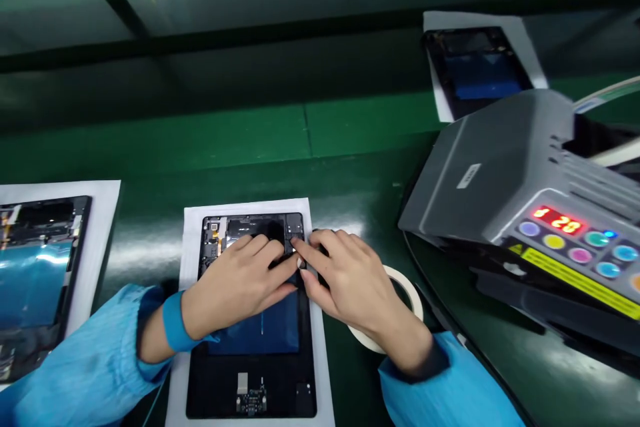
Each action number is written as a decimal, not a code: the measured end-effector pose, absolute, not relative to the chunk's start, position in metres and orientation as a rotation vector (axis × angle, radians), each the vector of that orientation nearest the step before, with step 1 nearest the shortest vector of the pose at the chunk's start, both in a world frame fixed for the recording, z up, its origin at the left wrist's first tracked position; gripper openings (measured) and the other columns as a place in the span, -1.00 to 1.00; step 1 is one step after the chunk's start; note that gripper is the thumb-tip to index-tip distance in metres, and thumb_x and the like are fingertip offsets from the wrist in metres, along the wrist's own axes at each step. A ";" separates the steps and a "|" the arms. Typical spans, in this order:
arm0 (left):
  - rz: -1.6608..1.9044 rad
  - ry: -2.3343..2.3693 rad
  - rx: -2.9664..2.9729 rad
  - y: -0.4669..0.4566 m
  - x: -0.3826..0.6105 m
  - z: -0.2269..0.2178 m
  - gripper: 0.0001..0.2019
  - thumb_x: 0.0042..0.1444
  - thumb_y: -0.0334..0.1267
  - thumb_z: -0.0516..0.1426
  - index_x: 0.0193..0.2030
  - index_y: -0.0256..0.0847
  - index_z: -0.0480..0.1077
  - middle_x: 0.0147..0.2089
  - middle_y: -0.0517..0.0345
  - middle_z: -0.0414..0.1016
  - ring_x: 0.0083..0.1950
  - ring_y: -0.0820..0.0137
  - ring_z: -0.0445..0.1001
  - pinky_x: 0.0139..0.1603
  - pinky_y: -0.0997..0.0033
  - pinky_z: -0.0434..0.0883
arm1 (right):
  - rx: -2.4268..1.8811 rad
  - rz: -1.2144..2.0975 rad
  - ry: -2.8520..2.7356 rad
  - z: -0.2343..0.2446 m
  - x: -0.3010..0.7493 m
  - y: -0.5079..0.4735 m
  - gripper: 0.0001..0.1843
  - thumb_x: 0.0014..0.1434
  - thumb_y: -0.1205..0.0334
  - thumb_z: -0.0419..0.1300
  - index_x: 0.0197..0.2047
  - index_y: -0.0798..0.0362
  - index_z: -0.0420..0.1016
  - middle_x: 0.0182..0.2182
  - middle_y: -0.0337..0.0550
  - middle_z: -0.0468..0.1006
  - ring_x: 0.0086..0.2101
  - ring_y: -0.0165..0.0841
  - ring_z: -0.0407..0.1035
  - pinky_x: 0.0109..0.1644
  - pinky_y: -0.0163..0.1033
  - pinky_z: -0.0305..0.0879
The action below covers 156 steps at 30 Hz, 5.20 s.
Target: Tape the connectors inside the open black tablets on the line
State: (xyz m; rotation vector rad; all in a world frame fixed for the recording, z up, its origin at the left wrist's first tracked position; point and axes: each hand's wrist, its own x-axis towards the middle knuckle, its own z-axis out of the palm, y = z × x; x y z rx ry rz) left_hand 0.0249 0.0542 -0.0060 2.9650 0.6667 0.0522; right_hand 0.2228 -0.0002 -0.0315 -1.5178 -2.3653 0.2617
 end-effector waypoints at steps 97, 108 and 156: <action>0.266 0.796 2.803 0.060 0.012 -0.022 -0.77 0.28 -0.16 -0.01 -0.20 -0.19 0.41 -0.24 0.11 0.35 -0.21 0.28 0.30 -0.27 0.26 0.18 | -1.674 -0.260 -2.281 -0.027 0.200 0.002 -0.86 0.23 0.26 0.15 -0.18 0.12 0.47 -0.41 -0.25 0.57 -0.52 -0.52 0.38 -0.54 -0.32 0.07; 0.277 0.797 2.802 0.060 0.013 -0.022 -0.77 0.27 -0.16 -0.01 -0.21 -0.20 0.41 -0.26 0.11 0.35 -0.22 0.28 0.30 -0.27 0.26 0.18 | -1.673 -0.283 -2.298 -0.026 0.199 0.004 -0.85 0.24 0.26 0.13 -0.20 0.13 0.49 -0.41 -0.25 0.56 -0.52 -0.52 0.37 -0.54 -0.33 0.07; 0.464 1.395 0.921 -0.008 -0.109 0.059 -0.65 0.21 -0.04 0.08 0.12 0.02 0.36 0.28 0.10 0.26 0.27 0.11 0.26 0.21 0.04 0.34 | -1.642 0.059 -2.333 -0.030 0.201 -0.023 -0.60 0.27 0.18 0.02 0.12 0.20 0.31 -0.18 -0.02 0.46 -0.27 -0.25 0.36 -0.24 -0.16 0.26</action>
